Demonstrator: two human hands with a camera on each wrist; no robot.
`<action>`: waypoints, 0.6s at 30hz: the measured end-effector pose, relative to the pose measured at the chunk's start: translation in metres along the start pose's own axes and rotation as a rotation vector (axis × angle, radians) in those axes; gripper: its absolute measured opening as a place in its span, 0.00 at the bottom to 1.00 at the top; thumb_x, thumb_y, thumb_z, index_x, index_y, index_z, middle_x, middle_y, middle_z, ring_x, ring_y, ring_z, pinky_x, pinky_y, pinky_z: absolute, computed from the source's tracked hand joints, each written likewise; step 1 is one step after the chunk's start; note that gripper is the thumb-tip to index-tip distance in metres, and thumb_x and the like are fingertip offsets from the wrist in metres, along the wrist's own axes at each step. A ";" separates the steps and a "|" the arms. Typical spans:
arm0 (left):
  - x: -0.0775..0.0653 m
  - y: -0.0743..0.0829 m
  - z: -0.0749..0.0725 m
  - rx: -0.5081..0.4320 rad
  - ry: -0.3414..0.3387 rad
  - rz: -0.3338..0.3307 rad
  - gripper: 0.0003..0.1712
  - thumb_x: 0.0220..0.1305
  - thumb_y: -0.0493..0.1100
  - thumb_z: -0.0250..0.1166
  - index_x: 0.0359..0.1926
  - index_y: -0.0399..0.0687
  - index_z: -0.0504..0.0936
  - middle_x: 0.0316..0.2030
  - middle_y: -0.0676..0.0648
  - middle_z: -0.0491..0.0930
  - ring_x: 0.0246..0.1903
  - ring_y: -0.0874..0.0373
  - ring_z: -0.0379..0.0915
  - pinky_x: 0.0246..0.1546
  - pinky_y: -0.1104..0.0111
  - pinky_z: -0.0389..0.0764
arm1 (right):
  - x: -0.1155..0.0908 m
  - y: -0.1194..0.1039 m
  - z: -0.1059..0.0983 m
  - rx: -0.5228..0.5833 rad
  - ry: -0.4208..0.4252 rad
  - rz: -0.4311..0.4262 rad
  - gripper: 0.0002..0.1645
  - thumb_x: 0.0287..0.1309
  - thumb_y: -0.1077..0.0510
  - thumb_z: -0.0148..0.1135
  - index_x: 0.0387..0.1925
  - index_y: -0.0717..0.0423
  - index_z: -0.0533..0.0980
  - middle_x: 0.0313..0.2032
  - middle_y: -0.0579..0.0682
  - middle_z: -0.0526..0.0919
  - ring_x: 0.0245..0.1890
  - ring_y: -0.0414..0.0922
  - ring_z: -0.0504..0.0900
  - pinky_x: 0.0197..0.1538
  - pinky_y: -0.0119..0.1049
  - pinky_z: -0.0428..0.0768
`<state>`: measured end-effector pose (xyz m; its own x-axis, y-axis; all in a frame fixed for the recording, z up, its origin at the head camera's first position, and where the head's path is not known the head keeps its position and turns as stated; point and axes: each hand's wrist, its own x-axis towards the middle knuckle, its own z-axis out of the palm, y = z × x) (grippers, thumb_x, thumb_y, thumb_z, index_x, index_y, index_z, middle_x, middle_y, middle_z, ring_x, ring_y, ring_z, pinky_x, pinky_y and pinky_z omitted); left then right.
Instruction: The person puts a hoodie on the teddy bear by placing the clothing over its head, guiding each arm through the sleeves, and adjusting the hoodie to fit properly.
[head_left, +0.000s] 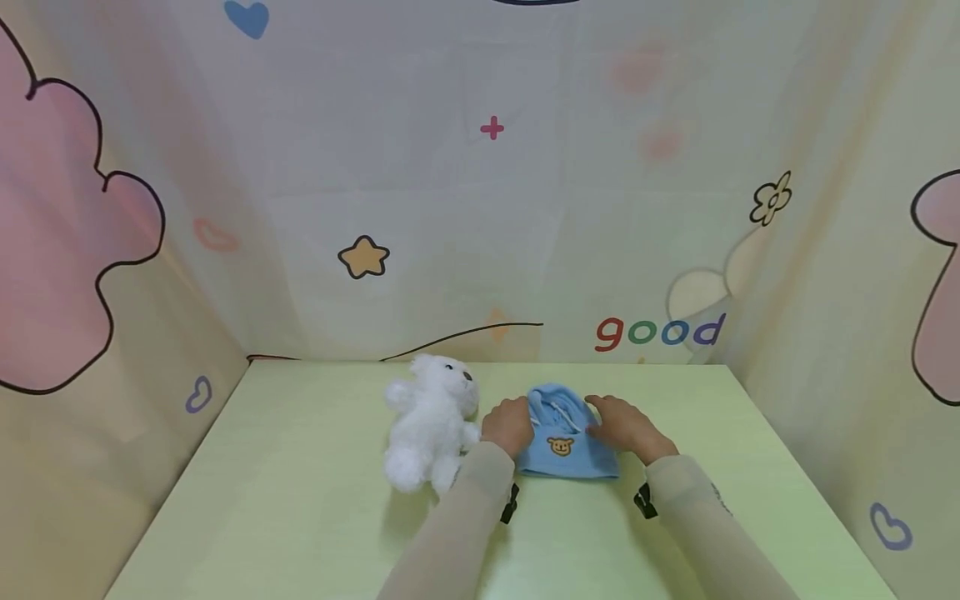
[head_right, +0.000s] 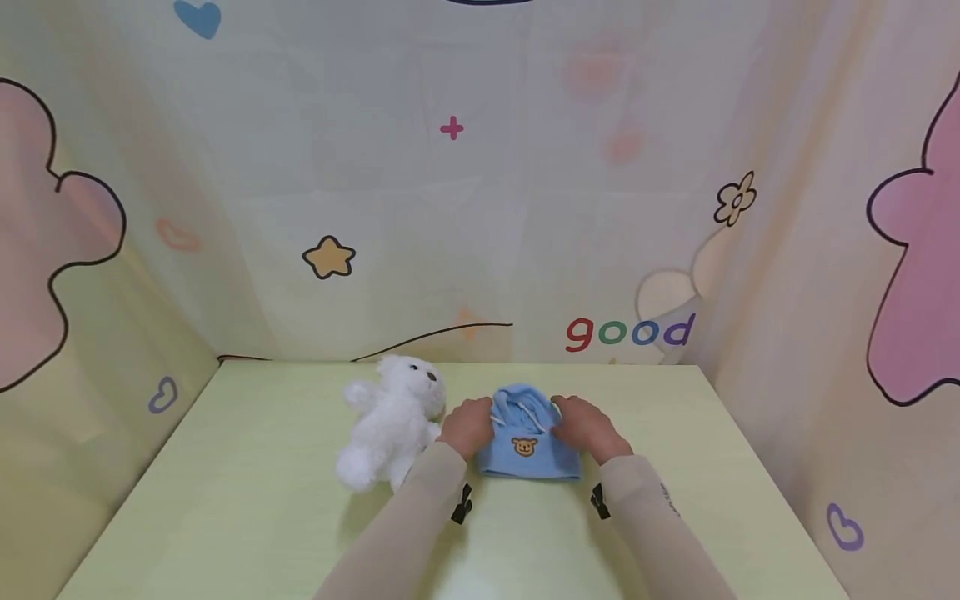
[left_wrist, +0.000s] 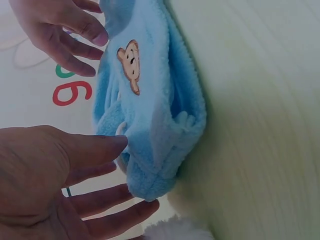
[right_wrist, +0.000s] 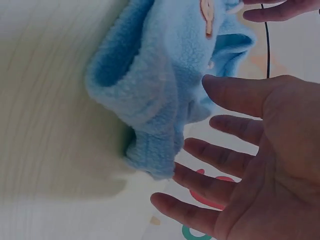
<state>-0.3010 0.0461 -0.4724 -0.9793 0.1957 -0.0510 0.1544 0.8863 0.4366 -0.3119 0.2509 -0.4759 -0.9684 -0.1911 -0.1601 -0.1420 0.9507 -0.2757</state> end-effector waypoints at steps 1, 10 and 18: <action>0.001 0.000 0.002 0.012 -0.004 -0.003 0.09 0.70 0.37 0.58 0.47 0.44 0.82 0.39 0.41 0.84 0.36 0.45 0.82 0.35 0.54 0.82 | 0.001 0.000 0.001 0.002 -0.006 0.002 0.33 0.62 0.58 0.63 0.67 0.62 0.67 0.63 0.67 0.72 0.64 0.65 0.70 0.64 0.61 0.69; 0.006 0.000 0.017 0.042 -0.017 0.003 0.10 0.68 0.37 0.61 0.49 0.48 0.83 0.36 0.43 0.85 0.32 0.47 0.82 0.31 0.56 0.81 | 0.005 0.007 0.013 0.074 -0.027 0.027 0.30 0.62 0.59 0.62 0.65 0.60 0.69 0.62 0.65 0.74 0.63 0.64 0.72 0.64 0.61 0.70; 0.010 -0.003 0.022 -0.037 0.040 0.068 0.06 0.67 0.32 0.60 0.34 0.44 0.81 0.27 0.44 0.81 0.24 0.53 0.77 0.23 0.64 0.74 | 0.007 0.006 0.017 0.084 0.048 -0.016 0.17 0.59 0.66 0.62 0.51 0.59 0.74 0.46 0.59 0.81 0.40 0.50 0.77 0.49 0.50 0.79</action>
<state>-0.3082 0.0550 -0.4940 -0.9713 0.2374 0.0160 0.2168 0.8552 0.4707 -0.3165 0.2513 -0.4950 -0.9752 -0.1921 -0.1097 -0.1418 0.9235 -0.3564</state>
